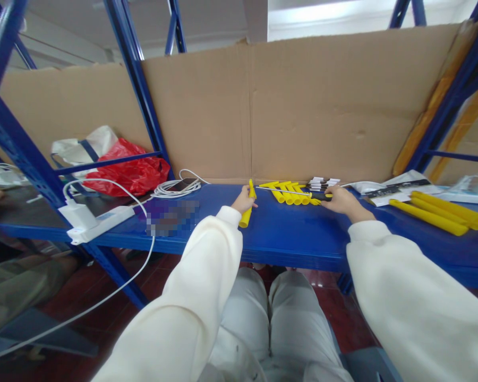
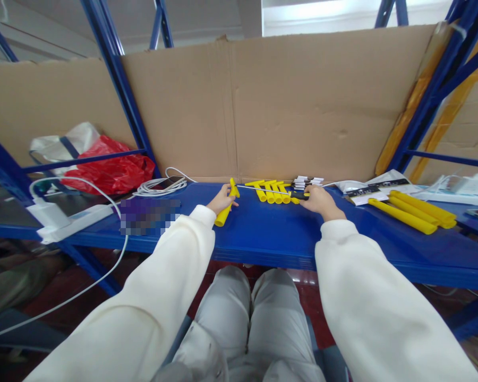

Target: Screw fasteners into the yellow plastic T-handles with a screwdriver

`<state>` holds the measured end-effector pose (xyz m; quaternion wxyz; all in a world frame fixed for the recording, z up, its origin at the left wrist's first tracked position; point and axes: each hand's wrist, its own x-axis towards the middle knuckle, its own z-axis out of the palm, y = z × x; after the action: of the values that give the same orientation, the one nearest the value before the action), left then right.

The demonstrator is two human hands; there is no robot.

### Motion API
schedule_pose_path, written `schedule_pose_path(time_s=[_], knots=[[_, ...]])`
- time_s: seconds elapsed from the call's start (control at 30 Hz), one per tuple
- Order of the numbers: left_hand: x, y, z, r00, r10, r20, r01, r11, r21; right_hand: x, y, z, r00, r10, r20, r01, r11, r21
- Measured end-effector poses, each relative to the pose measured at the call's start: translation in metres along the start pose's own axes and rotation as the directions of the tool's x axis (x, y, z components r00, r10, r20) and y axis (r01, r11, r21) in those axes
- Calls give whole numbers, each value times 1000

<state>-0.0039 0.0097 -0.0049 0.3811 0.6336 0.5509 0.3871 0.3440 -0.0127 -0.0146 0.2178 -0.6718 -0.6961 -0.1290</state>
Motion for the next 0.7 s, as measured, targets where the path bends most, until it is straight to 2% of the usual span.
schedule_pose_path(time_s=[0.13, 0.37, 0.6, 0.7], knots=[[2, -1, 0, 1000, 1, -10, -1, 1000, 6, -1, 1, 1, 999, 48, 11, -48, 999, -15], [3, -2, 0, 1000, -4, -14, 4, 1000, 9, -1, -4, -2, 998, 60, 27, -60, 998, 20], [0, 0, 0, 1000, -5, -5, 5, 1000, 8, 2, -4, -3, 1000, -28, -15, 28, 1000, -8], [-1, 1, 0, 1000, -7, -2, 7, 1000, 7, 0, -1, -2, 999, -9, -48, 8, 1000, -14]])
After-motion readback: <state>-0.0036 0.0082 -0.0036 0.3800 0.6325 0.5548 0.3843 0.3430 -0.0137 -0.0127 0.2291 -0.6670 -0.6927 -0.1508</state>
